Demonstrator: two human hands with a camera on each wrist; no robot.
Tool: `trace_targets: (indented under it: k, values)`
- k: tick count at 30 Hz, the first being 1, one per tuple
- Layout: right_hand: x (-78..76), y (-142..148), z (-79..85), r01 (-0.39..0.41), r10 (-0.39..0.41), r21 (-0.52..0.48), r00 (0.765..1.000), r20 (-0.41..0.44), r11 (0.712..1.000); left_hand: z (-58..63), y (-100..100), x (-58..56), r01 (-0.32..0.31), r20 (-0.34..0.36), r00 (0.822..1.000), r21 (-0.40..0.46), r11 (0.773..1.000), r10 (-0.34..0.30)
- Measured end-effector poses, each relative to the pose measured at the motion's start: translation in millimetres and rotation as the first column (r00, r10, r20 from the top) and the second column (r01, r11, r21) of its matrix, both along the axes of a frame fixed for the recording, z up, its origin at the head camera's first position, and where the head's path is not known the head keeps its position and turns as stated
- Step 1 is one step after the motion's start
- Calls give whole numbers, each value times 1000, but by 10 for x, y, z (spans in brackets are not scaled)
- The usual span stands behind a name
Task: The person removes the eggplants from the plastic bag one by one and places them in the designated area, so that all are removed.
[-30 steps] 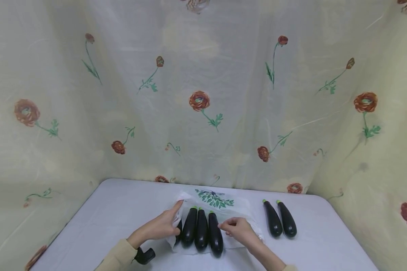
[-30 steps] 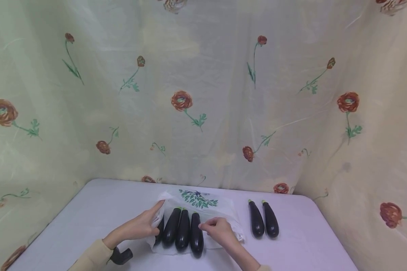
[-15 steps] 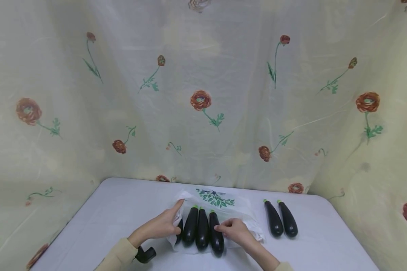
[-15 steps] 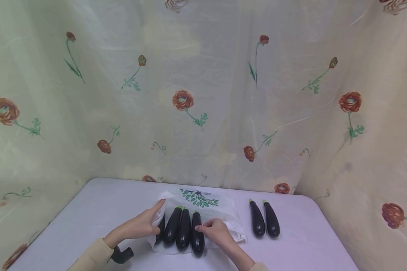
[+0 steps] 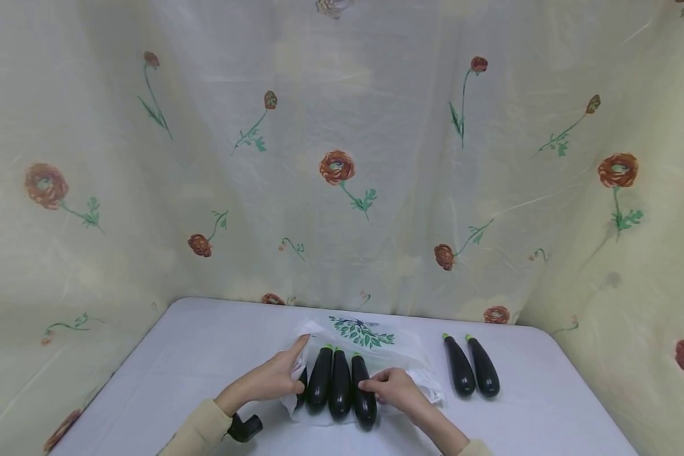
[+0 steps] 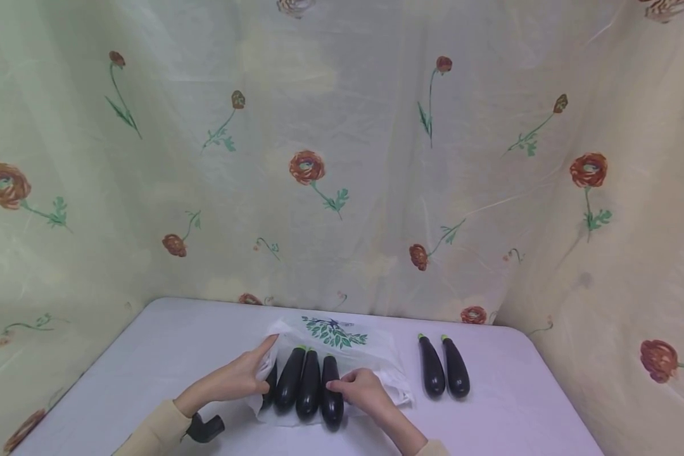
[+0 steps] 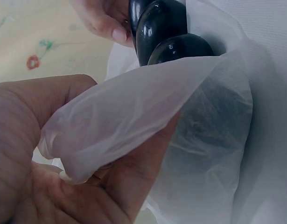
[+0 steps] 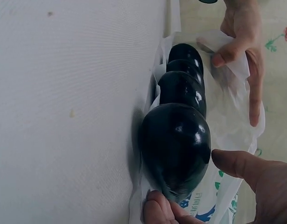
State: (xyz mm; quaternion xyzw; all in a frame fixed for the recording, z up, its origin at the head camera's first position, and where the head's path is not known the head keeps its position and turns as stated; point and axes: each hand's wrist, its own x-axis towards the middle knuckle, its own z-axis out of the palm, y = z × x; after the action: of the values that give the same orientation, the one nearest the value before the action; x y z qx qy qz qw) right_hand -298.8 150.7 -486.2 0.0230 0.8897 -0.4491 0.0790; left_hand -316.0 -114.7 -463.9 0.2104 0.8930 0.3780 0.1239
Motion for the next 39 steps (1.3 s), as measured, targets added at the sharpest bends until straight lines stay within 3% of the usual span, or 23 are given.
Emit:
trace_targets:
  k: [11, 24, 39]
  values:
    - [16, -34, -20, 2, -2, 6, 1000, 8, 1000, 0, 9, 6, -19, 7, 1000, -15, 1000, 19]
    - [14, -11, 18, 8, -8, -8, 999, 32, 1000, 50, -27, 14, 12, -19, 1000, -8, 1000, -12]
    - [123, 117, 108, 17, -17, 11, 1000, 3, 1000, -8, -11, 1, 19, -20, 1000, 4, 1000, -19]
